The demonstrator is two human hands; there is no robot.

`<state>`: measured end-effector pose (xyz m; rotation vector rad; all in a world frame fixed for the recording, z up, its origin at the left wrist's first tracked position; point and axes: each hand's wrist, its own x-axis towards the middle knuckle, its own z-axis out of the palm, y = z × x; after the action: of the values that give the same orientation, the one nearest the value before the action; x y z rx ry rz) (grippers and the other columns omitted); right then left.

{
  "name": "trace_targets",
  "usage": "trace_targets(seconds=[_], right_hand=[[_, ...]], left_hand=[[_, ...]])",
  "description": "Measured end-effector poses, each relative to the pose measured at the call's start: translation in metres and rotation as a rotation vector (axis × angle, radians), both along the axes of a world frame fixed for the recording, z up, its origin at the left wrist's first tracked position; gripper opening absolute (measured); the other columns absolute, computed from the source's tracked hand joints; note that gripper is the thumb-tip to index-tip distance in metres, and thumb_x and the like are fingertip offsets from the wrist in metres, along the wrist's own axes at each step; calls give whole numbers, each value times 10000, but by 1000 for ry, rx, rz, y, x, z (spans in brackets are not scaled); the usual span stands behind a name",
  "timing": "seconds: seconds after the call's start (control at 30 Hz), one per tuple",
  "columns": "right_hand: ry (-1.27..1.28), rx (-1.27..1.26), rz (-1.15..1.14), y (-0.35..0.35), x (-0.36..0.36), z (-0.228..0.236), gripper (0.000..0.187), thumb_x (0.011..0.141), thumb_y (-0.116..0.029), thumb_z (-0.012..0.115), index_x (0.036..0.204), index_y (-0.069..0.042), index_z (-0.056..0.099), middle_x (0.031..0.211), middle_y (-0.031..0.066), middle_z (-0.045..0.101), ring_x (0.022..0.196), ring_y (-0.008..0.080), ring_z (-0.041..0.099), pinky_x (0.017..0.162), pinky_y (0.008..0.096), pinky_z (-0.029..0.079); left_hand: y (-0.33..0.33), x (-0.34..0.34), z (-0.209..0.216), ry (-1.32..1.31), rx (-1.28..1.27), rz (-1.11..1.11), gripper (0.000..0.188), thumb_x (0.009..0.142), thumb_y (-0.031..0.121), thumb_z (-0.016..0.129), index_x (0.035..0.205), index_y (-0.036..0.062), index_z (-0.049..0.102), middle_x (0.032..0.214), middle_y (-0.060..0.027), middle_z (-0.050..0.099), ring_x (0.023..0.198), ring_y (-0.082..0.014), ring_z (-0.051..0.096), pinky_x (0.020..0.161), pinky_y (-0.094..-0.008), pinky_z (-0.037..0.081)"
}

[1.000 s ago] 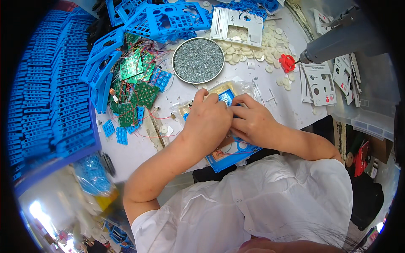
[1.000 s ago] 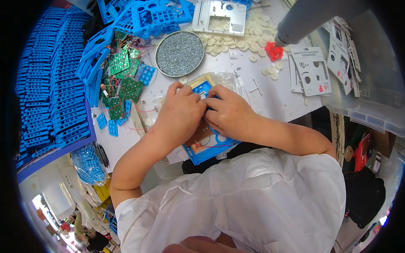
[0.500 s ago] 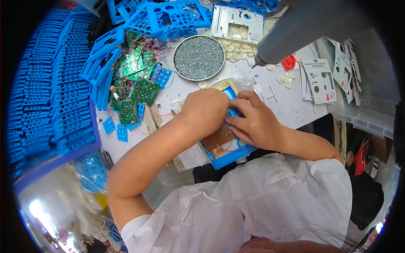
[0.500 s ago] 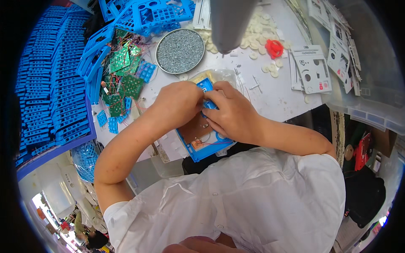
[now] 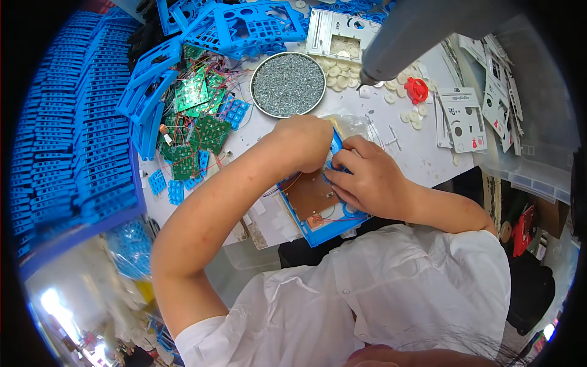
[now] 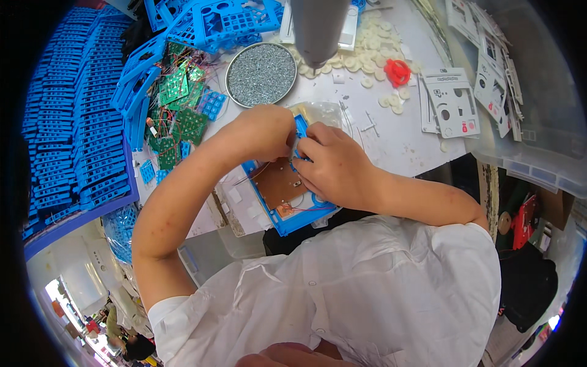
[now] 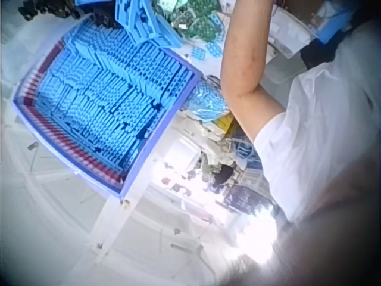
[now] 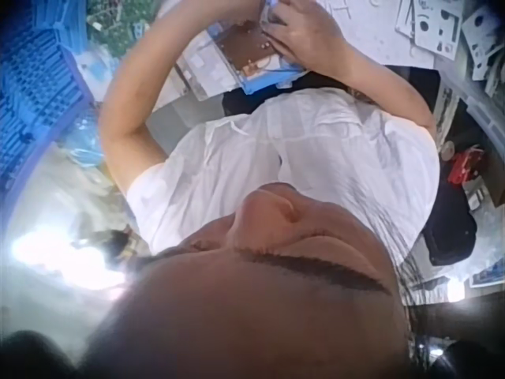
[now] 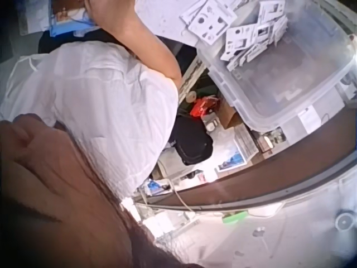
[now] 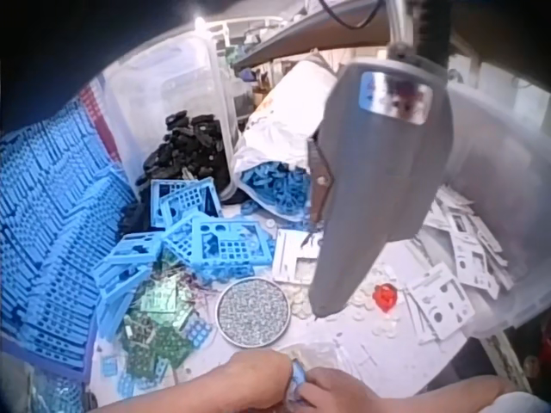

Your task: Assembling electronic circuit boards and plastic components into final products using an electric screwdriver.

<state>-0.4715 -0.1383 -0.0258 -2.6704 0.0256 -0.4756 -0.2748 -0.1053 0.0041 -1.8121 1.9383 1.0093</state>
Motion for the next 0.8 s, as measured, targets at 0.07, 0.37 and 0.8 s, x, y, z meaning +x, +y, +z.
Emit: trace_targets(seconds=[0.07, 0.37, 0.8], right_hand=[[-14, -2, 6, 0, 0, -2, 271, 712, -131, 760, 964, -34, 737, 940, 67, 603, 1017, 283, 564, 797, 372, 525], [-5, -74, 8, 5, 0, -9, 323, 708, -153, 733, 1007, -31, 736, 944, 64, 614, 1003, 270, 561, 816, 390, 505], [67, -88, 11, 5, 2, -6, 313, 720, -155, 710, 1013, -48, 740, 958, 62, 620, 1016, 266, 565, 828, 375, 488]], left_hand=[[7, -3, 1, -12, -109, -3, 89, 772, 128, 725, 795, 78, 795, 838, -141, 754, 811, -317, 743, 728, -434, 589], [39, 6, -9, 19, -268, -65, 97, 828, 161, 704, 838, 69, 732, 812, -156, 716, 793, -369, 706, 688, -490, 557], [58, 13, -17, 110, -499, -76, 129, 832, 173, 687, 801, 48, 672, 819, -121, 708, 756, -343, 697, 656, -462, 556]])
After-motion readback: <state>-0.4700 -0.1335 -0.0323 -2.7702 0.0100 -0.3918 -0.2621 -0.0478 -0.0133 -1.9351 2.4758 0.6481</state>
